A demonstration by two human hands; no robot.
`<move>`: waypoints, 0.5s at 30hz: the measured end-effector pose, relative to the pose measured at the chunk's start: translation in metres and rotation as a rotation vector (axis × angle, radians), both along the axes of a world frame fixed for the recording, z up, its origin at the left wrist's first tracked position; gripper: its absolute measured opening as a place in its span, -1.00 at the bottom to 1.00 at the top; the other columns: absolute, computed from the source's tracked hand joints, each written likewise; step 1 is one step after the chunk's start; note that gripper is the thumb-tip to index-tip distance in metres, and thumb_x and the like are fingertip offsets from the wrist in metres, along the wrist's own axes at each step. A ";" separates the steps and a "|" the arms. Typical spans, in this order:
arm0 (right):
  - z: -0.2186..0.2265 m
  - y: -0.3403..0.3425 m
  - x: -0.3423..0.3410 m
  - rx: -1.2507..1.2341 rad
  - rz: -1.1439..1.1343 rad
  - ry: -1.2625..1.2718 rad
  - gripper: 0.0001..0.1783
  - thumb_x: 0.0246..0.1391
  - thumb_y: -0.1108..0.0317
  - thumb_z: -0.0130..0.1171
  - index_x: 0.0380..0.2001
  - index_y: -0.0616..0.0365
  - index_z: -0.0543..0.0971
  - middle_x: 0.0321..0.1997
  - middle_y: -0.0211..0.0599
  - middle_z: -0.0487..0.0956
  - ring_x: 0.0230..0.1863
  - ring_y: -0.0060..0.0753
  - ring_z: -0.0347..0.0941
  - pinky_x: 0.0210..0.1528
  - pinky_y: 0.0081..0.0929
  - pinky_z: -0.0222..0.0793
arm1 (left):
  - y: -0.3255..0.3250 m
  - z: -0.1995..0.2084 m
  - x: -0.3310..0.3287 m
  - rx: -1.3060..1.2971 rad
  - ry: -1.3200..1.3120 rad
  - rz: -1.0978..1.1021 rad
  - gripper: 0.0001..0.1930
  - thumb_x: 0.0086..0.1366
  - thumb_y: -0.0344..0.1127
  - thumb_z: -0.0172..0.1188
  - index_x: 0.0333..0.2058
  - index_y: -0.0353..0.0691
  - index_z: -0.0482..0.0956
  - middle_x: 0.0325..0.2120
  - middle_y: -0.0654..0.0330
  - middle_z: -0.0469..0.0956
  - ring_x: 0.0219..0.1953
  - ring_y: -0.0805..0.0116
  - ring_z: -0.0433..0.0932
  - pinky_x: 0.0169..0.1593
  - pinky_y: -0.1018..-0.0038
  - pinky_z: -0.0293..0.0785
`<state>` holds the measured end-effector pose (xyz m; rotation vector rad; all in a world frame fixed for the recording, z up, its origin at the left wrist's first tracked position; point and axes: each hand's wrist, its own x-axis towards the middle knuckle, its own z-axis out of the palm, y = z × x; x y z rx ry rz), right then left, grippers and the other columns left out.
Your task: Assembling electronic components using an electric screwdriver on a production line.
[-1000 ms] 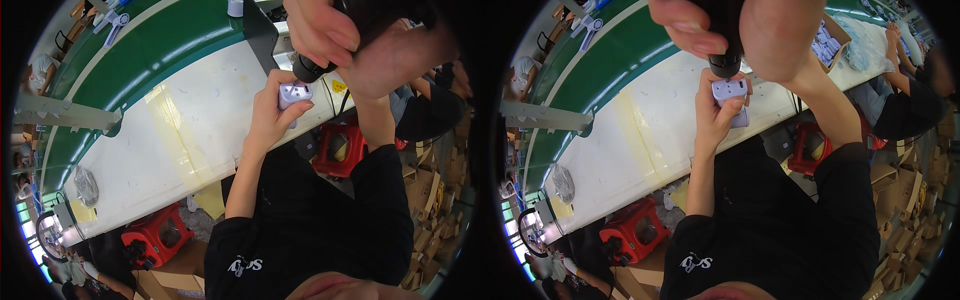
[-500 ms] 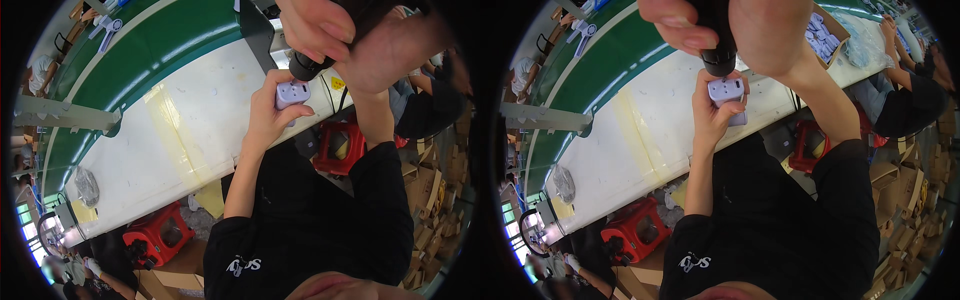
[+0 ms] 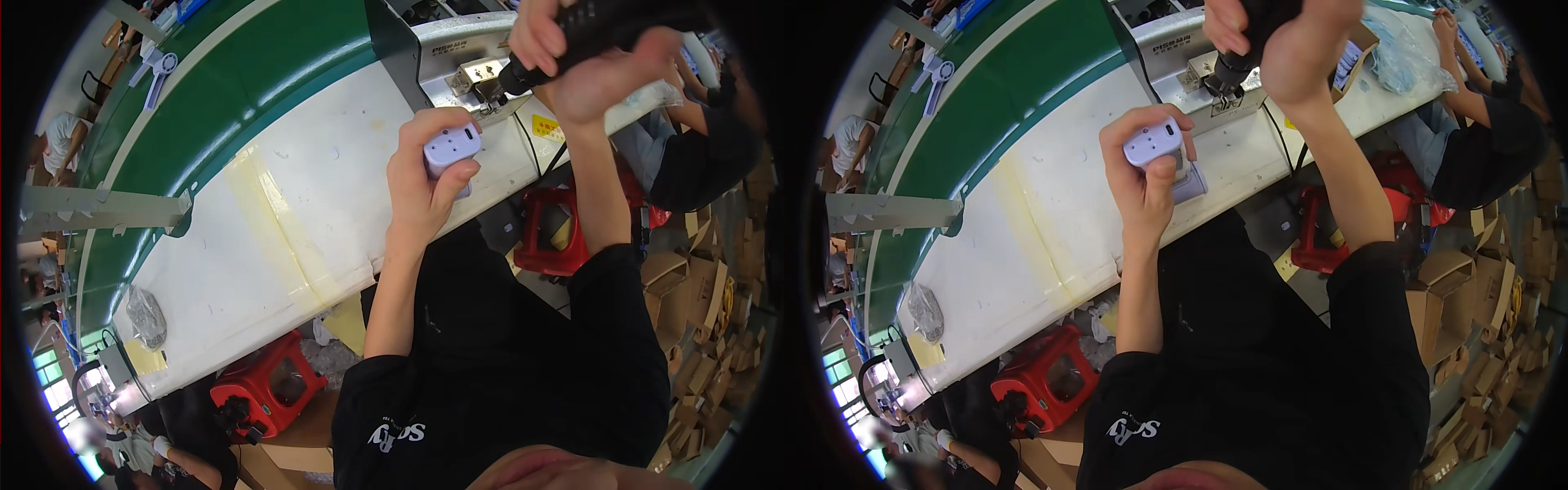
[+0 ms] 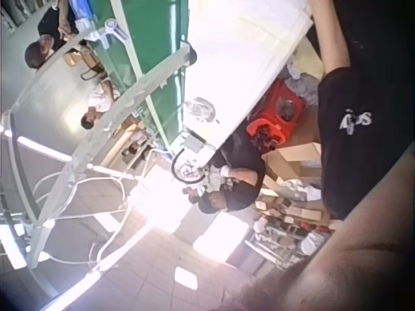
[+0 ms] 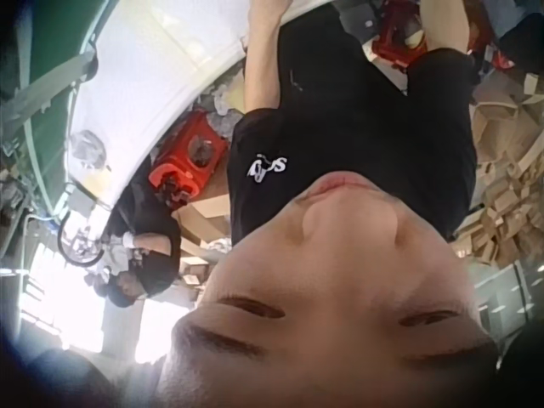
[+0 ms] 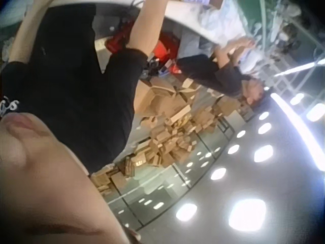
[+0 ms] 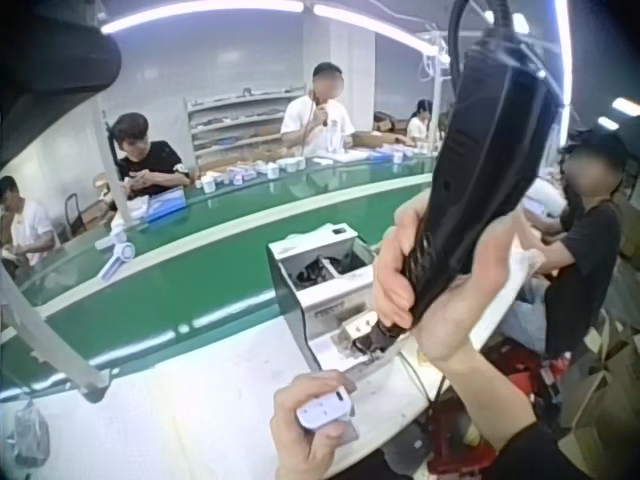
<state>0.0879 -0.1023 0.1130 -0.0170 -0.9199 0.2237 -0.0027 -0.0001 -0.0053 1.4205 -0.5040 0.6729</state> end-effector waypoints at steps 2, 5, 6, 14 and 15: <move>-0.017 -0.002 0.015 -0.050 -0.102 -0.032 -0.15 -0.08 -0.60 -0.29 -0.43 0.12 0.24 -0.76 -0.42 0.23 -0.84 -0.60 0.08 -0.80 -0.66 0.04 | -0.001 0.001 0.001 -0.050 -0.004 -0.036 -0.54 0.24 -0.03 0.14 -0.08 -0.24 0.25 -0.29 0.00 0.49 -0.41 0.36 0.47 -0.29 0.51 0.38; -0.026 0.003 0.026 -0.086 -0.220 -0.224 -0.14 -0.11 -0.61 -0.27 -0.43 0.13 0.24 -0.76 -0.43 0.22 -0.84 -0.61 0.09 -0.80 -0.67 0.04 | -0.001 0.003 0.001 -0.148 -0.013 -0.091 -0.62 0.18 -0.25 0.25 -0.12 -0.23 0.32 -0.29 0.08 0.53 -0.23 0.33 0.49 -0.12 0.47 0.41; -0.028 0.002 0.027 -0.085 -0.220 -0.223 -0.14 -0.11 -0.61 -0.27 -0.43 0.13 0.24 -0.76 -0.43 0.22 -0.84 -0.61 0.09 -0.80 -0.67 0.04 | -0.001 0.004 0.000 -0.156 0.005 -0.092 -0.63 0.18 -0.25 0.25 -0.13 -0.24 0.32 -0.28 0.07 0.53 -0.23 0.32 0.49 -0.12 0.47 0.41; -0.014 -0.008 0.008 -0.036 0.023 -0.197 -0.17 -0.05 -0.57 -0.29 -0.44 0.11 0.24 -0.77 -0.44 0.21 -0.85 -0.60 0.09 -0.80 -0.67 0.05 | 0.003 0.004 0.004 -0.139 -0.005 -0.083 -0.63 0.22 -0.16 0.20 -0.15 -0.24 0.29 -0.28 0.02 0.51 -0.32 0.32 0.48 -0.19 0.49 0.39; 0.004 -0.019 -0.010 -0.346 -0.266 -0.122 -0.19 -0.04 -0.56 -0.30 -0.45 0.10 0.24 -0.78 -0.44 0.21 -0.86 -0.59 0.09 -0.80 -0.67 0.04 | 0.003 0.004 0.003 -0.100 -0.031 -0.070 -0.60 0.25 -0.07 0.14 -0.14 -0.23 0.26 -0.29 -0.02 0.49 -0.42 0.33 0.47 -0.27 0.50 0.38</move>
